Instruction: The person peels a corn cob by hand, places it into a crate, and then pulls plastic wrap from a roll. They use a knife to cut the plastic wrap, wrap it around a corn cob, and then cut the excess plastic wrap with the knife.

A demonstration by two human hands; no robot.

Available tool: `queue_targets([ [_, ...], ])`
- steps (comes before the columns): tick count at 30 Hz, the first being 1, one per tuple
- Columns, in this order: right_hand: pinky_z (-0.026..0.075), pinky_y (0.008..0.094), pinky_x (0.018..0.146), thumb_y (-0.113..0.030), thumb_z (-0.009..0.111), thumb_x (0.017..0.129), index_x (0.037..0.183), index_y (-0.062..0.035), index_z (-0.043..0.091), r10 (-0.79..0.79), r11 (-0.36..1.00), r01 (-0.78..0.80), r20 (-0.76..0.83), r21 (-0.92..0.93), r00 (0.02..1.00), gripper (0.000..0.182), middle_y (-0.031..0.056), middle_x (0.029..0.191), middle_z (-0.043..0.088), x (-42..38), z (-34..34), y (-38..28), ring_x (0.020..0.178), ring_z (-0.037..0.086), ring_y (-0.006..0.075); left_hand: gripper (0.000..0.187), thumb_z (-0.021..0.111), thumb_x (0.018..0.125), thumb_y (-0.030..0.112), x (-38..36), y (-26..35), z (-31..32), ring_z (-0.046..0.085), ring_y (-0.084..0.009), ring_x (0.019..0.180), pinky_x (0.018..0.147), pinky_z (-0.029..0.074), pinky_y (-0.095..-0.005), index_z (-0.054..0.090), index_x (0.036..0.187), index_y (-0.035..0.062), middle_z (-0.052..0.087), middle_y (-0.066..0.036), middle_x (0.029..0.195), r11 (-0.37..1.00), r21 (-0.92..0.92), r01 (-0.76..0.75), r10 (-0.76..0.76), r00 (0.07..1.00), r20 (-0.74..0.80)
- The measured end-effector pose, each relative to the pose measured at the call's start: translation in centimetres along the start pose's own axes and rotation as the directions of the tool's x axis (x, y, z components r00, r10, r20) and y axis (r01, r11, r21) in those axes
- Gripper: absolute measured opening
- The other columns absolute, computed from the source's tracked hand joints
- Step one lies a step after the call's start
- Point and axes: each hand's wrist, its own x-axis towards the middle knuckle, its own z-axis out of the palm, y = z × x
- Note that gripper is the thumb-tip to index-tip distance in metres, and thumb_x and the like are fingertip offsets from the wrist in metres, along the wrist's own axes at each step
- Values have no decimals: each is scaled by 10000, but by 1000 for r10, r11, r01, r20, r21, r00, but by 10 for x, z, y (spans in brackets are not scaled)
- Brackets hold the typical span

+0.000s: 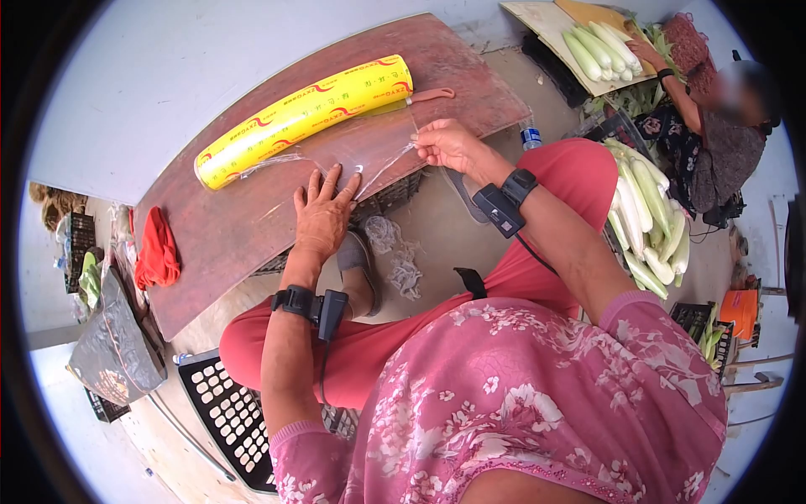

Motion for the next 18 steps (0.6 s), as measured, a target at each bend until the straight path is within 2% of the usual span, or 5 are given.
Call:
queue_targets([
  [9, 444, 243, 513, -27, 696, 857, 969, -32, 541, 3, 997, -1, -16, 71, 1000, 192, 49, 749, 604, 2, -7, -1, 588, 545, 109, 465, 512, 977, 273, 1, 0, 0, 265, -366, 1412, 1109, 212, -579, 437, 1436, 286, 328, -86, 1536, 1000, 3, 0, 0, 1000, 2],
  [15, 427, 248, 506, -44, 687, 865, 918, -33, 569, 61, 998, -63, 135, 10, 989, 130, 40, 710, 593, 6, -5, -7, 569, 521, 102, 461, 507, 979, 271, 1, 0, -1, 267, -370, 1410, 1108, 210, -577, 440, 1435, 285, 330, -86, 1535, 1000, 1, 1, -1, 1000, 14],
  [18, 454, 266, 517, -41, 662, 877, 935, -15, 573, 27, 1000, -25, 129, -16, 991, 109, 59, 741, 609, 9, -1, -7, 609, 580, 132, 459, 505, 980, 269, 1, 0, -2, 269, -370, 1409, 1108, 209, -573, 441, 1434, 287, 329, -86, 1536, 1000, 0, 2, -2, 1000, 16],
])
